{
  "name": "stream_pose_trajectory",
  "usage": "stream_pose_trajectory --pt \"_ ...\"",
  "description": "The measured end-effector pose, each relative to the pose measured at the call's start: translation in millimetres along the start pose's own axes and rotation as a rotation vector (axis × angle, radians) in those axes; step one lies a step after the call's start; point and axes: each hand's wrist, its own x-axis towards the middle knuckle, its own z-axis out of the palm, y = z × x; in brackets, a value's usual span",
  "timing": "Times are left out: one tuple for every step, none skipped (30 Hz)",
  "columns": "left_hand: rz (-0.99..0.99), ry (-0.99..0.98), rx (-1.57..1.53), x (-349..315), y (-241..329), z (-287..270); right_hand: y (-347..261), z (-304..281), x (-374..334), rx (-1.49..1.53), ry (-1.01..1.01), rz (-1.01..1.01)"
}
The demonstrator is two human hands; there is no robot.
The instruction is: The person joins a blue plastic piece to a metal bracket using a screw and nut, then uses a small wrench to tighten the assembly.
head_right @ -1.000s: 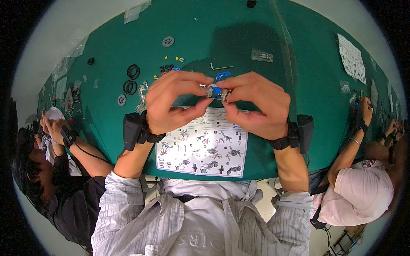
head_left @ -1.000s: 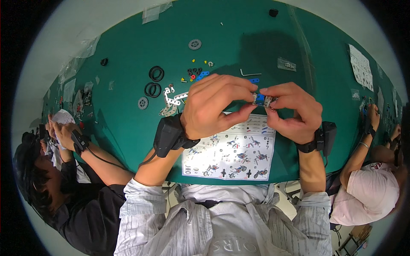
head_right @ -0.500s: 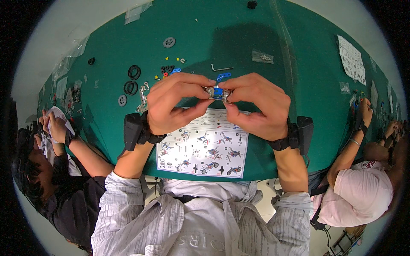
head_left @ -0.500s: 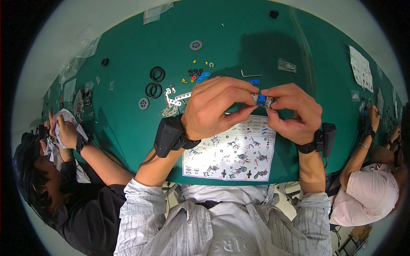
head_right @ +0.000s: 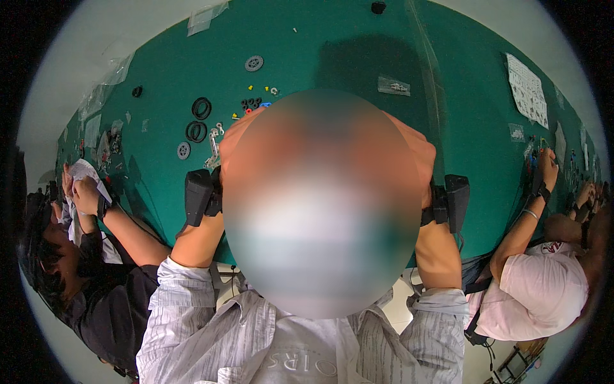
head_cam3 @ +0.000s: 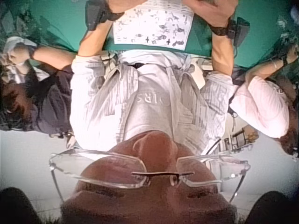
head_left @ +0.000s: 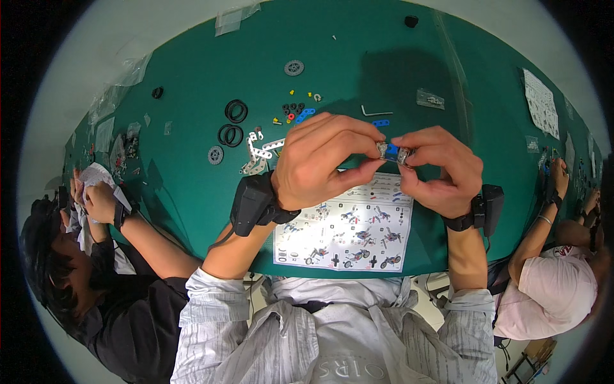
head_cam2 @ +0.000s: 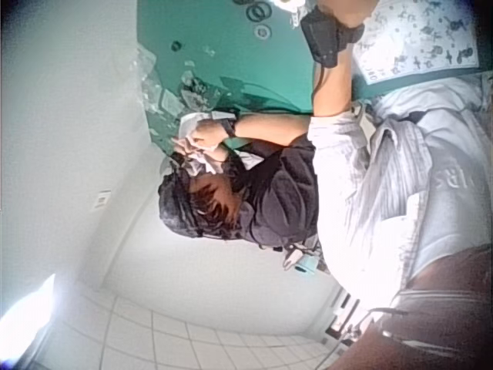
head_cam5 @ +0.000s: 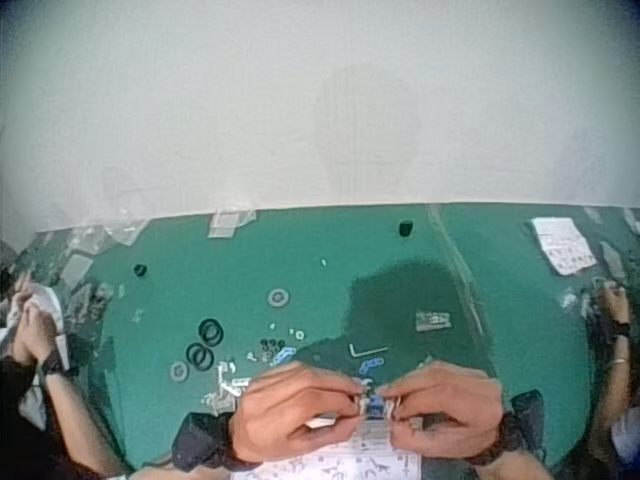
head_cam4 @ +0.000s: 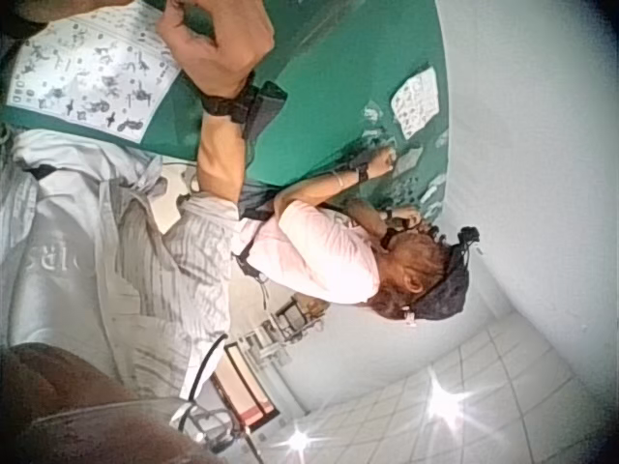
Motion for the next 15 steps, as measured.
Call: stream_pose_trajectory --pt "0.004 0.001 0.004 0.4 0.2 0.3 -0.2 -0.2 -0.3 0.007 0.000 0.010" --pt "0.009 0.002 0.009 0.8 0.3 0.7 -0.2 -0.5 -0.6 0.015 0.000 0.020" --pt "0.009 0.003 0.008 0.4 0.3 0.7 -0.3 -0.2 -0.6 0.014 -0.001 0.020" --pt "0.010 0.008 0.000 0.2 0.4 1.1 -0.3 0.0 -0.4 0.011 0.001 0.013" --pt "0.011 0.012 -0.009 -0.1 0.3 1.5 -0.3 0.1 -0.3 0.008 0.002 0.006" --pt "0.010 0.011 -0.007 0.0 0.4 1.6 0.0 -0.3 0.0 0.009 0.003 0.006" --pt "0.011 0.009 -0.024 0.1 0.2 1.7 0.2 -1.0 0.3 0.011 0.003 -0.003" --pt "0.013 0.007 -0.040 0.2 0.2 1.7 0.3 -1.3 0.6 0.012 0.002 -0.013" --pt "0.013 0.008 -0.040 0.0 0.3 1.3 0.2 -1.1 1.0 0.012 0.001 -0.014" --pt "0.007 0.003 -0.042 -0.3 0.5 0.6 0.0 -0.8 1.5 0.018 0.003 -0.017" --pt "0.001 -0.001 -0.043 -0.6 0.7 -0.2 -0.1 -0.2 1.9 0.024 0.004 -0.020" --pt "0.001 -0.002 -0.044 -0.1 0.4 0.0 0.2 -0.9 1.5 0.023 0.005 -0.019" --pt "0.002 -0.008 -0.042 0.3 0.2 0.1 0.6 -1.4 1.1 0.025 0.005 -0.015" --pt "0.002 -0.013 -0.039 0.7 0.0 0.2 0.8 -1.8 0.8 0.028 0.006 -0.011" --pt "0.002 -0.013 -0.040 0.6 -0.1 0.3 0.9 -1.8 0.8 0.027 0.005 -0.011"
